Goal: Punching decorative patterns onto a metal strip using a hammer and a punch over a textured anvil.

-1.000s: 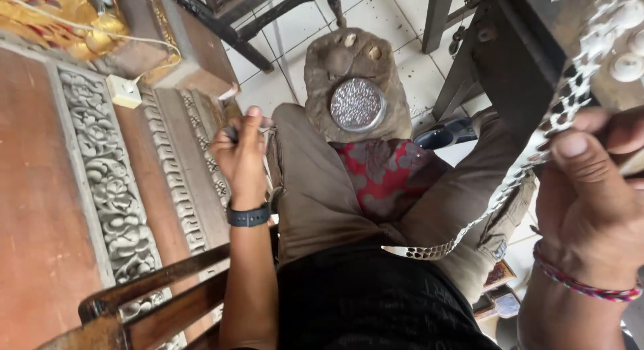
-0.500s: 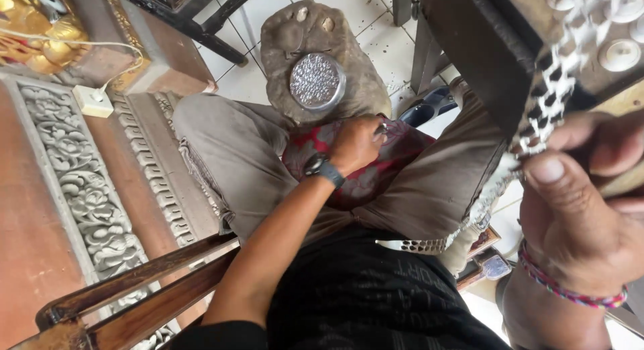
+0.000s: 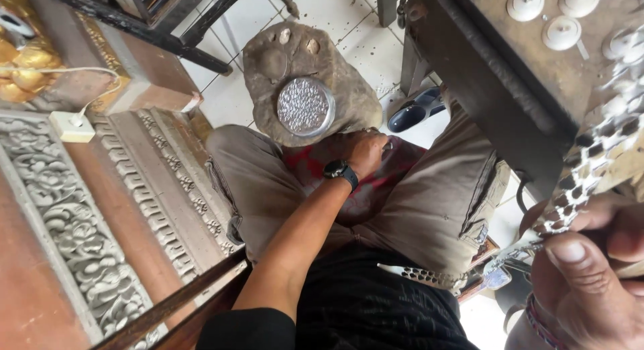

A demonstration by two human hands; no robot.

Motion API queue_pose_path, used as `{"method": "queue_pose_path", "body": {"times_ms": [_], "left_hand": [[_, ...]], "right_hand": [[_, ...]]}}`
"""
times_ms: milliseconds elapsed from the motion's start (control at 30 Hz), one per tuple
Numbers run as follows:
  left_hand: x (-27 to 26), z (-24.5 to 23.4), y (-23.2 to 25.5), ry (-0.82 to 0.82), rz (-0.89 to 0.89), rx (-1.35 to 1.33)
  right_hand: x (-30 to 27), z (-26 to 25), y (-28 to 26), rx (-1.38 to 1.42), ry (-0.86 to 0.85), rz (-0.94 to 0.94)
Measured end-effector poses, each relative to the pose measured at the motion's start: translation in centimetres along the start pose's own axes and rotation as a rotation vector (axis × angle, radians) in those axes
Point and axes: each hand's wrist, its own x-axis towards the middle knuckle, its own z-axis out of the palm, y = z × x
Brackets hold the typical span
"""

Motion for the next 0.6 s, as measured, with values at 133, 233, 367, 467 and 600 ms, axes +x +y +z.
{"method": "queue_pose_path", "body": {"times_ms": [133, 233, 367, 467, 600], "left_hand": [[0.3, -1.2, 0.2, -0.115, -0.002, 0.099], [-0.1, -1.2, -0.2, -0.143, 0.071, 0.207], [-0.2, -0.8, -0.5, 0.022, 0.120, 0.283], [-0.4, -1.1, -0.6, 0.068, 0.147, 0.169], [-0.9, -1.2, 0.2, 0.130, 0.145, 0.318]], "right_hand": [[-0.3, 3.0, -1.3, -0.190, 0.083, 0.062], [-0.8, 5.3, -1.8, -0.208, 0.126, 0.047], [-0.5, 7.4, -0.7, -0.081, 0.060, -0.204], [-0.8, 8.7, -0.8, -0.092, 0.045, -0.267], [-1.5, 9.6, -2.5, -0.163, 0.010, -0.190]]}}
